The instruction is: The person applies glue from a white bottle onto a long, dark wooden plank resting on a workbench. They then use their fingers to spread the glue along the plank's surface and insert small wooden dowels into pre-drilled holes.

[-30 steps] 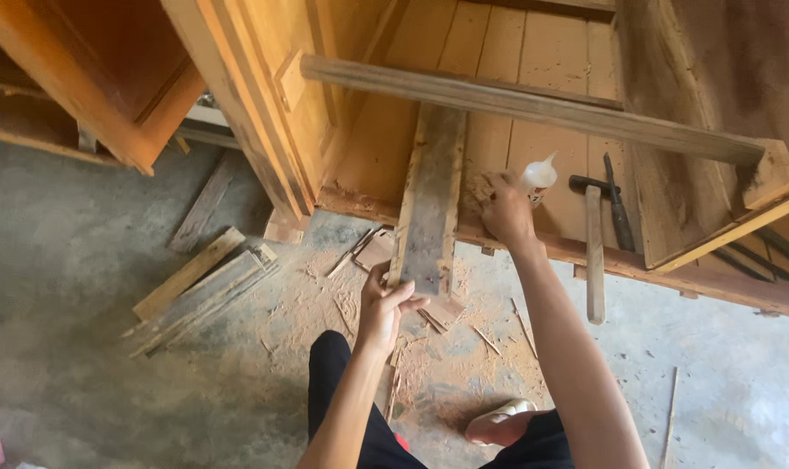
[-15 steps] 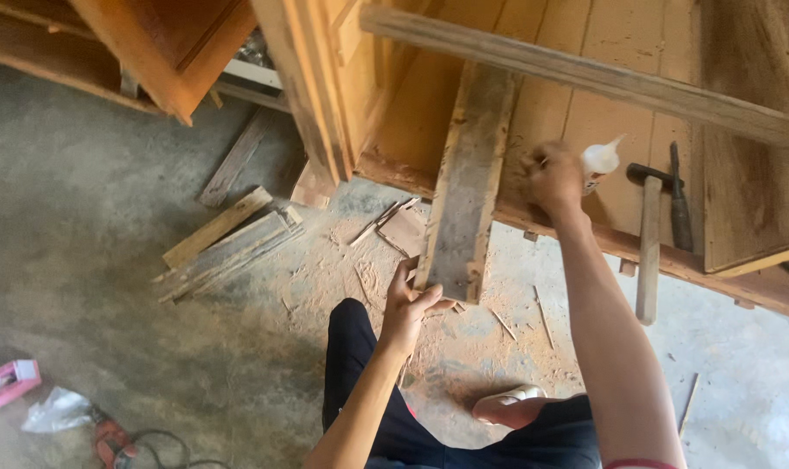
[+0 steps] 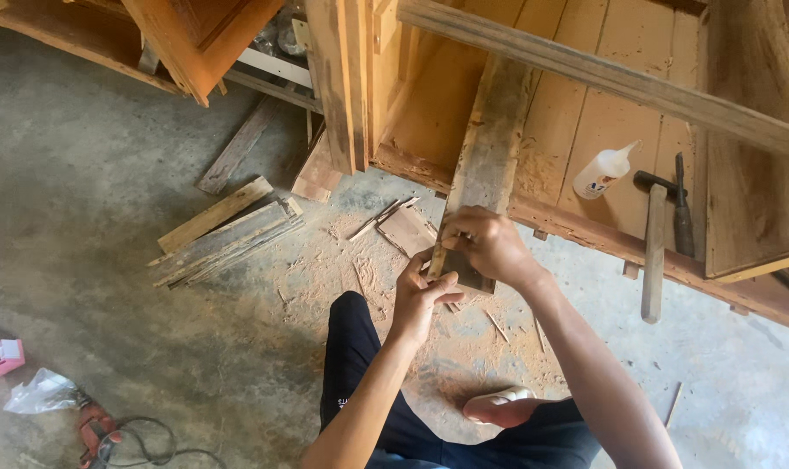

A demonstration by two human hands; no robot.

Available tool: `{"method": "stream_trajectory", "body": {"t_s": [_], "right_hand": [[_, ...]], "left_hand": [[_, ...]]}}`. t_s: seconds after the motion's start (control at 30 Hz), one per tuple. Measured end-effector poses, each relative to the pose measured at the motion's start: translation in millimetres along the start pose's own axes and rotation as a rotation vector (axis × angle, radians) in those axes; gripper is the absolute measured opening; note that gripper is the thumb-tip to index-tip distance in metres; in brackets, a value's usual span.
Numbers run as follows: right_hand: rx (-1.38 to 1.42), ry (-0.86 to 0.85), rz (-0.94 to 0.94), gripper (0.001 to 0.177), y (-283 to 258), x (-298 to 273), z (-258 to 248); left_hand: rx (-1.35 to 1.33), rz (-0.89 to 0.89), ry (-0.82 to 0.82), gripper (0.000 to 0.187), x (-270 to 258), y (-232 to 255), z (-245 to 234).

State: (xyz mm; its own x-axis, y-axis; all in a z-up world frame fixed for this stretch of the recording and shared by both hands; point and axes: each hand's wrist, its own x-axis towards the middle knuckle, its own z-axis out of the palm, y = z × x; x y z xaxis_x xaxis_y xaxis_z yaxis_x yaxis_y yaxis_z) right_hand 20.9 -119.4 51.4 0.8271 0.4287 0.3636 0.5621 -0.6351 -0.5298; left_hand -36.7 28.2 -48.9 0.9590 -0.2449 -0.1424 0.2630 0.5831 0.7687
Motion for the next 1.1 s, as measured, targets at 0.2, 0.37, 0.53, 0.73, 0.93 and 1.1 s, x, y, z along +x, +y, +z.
{"method": "stream_trajectory", "body": {"t_s": [0.2,0.37,0.53,0.73,0.93,1.1], "right_hand": [[0.010,0.113,-0.018,0.004,24.9,-9.0,26.2],[0.042,0.141,0.000,0.005,23.1,-12.1,25.3],[-0.087,0.130,0.025,0.009,3.1,-20.8,2.4],[-0.352,0.084,-0.100,0.016,-12.6,-34.4,4.1],[-0.440,0.074,-0.203,0.028,-11.6,-41.4,5.0],[-0.448,0.060,-0.208,0.032,-17.4,-40.6,2.9]], "left_hand": [[-0.039,0.000,0.022,0.059,-1.1,7.5,5.1],[-0.032,0.010,0.017,0.056,1.5,2.0,0.7],[-0.043,0.012,0.005,0.056,2.7,-2.9,-4.4],[-0.029,0.022,0.007,0.056,-3.1,10.2,4.5],[-0.030,0.029,-0.001,0.056,-2.5,10.6,4.7],[-0.030,0.030,0.001,0.057,-5.7,18.9,10.4]]}}
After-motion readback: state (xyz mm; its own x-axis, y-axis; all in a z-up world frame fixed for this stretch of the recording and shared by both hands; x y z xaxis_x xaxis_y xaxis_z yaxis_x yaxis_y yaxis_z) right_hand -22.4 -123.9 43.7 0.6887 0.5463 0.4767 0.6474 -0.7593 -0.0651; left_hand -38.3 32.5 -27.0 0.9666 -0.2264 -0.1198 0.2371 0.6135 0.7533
